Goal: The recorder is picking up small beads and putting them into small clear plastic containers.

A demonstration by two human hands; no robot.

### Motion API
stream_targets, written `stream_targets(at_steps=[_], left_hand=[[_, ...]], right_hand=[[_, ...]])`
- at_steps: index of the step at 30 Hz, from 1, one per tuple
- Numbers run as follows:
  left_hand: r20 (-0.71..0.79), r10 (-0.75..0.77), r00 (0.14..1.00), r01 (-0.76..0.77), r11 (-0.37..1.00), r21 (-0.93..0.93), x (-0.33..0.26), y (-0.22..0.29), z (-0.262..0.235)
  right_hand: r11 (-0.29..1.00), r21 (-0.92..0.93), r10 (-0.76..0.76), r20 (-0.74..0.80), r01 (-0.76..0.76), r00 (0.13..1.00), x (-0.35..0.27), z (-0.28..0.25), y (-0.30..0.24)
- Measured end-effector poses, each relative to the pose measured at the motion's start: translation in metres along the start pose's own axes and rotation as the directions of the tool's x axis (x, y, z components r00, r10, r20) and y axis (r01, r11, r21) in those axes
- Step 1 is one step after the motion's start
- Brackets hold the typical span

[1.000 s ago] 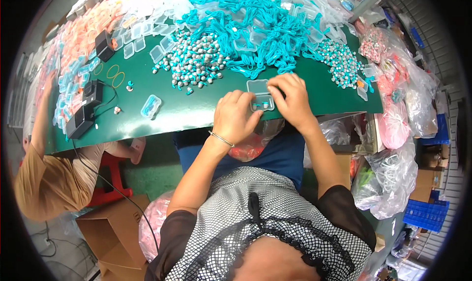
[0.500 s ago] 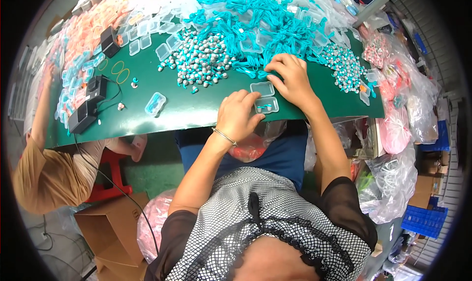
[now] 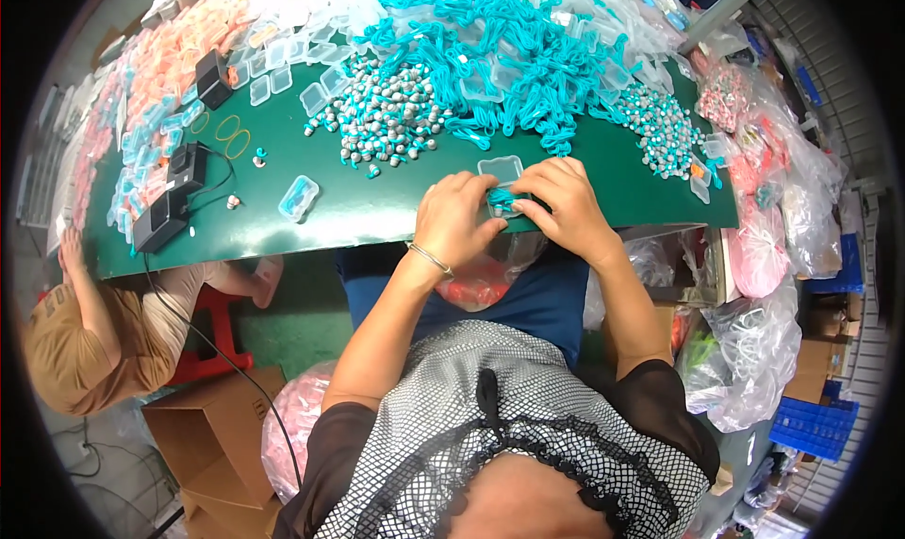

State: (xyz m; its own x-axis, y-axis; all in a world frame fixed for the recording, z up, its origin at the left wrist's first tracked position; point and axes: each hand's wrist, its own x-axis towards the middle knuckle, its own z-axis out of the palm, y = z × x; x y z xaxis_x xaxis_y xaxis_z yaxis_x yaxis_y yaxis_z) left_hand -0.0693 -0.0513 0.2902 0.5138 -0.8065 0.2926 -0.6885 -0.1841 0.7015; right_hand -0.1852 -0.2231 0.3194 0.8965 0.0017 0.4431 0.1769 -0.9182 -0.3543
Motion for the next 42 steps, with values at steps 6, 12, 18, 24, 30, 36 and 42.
stream_targets(at_steps=[6, 12, 18, 24, 30, 36, 42], left_hand=[[-0.005, 0.009, 1.0, -0.009, 1.0, 0.024, -0.001, -0.001, 0.0], [-0.018, 0.048, 0.999, -0.047, 0.998, 0.028, -0.002, 0.001, 0.0], [-0.052, 0.063, 0.997, -0.062, 0.998, 0.024, -0.005, 0.002, 0.001], [-0.036, -0.012, 0.999, 0.01, 0.998, -0.056, -0.003, 0.002, -0.002], [-0.072, -0.062, 0.995, 0.057, 0.995, -0.077, -0.009, -0.004, 0.006], [-0.199, 0.114, 0.973, -0.106, 0.993, 0.05, -0.015, -0.004, 0.011], [-0.201, 0.146, 0.969, -0.133, 0.988, 0.075, -0.016, -0.004, 0.01]], right_hand=[[0.999, 0.035, -0.01, 0.037, 0.008, 0.999, -0.002, 0.004, 0.007], [0.981, -0.118, 0.144, -0.093, -0.155, 0.985, 0.012, 0.016, 0.013], [0.958, 0.168, 0.243, -0.035, -0.234, 0.969, 0.015, 0.015, 0.014], [0.991, 0.134, 0.055, -0.23, -0.025, 0.972, 0.001, 0.013, 0.008], [0.979, 0.195, 0.118, -0.295, -0.061, 0.948, -0.005, 0.021, 0.008], [0.981, 0.175, 0.136, -0.349, -0.078, 0.927, -0.007, 0.026, 0.008], [0.982, 0.171, 0.137, -0.354, -0.08, 0.925, -0.009, 0.029, 0.009]])
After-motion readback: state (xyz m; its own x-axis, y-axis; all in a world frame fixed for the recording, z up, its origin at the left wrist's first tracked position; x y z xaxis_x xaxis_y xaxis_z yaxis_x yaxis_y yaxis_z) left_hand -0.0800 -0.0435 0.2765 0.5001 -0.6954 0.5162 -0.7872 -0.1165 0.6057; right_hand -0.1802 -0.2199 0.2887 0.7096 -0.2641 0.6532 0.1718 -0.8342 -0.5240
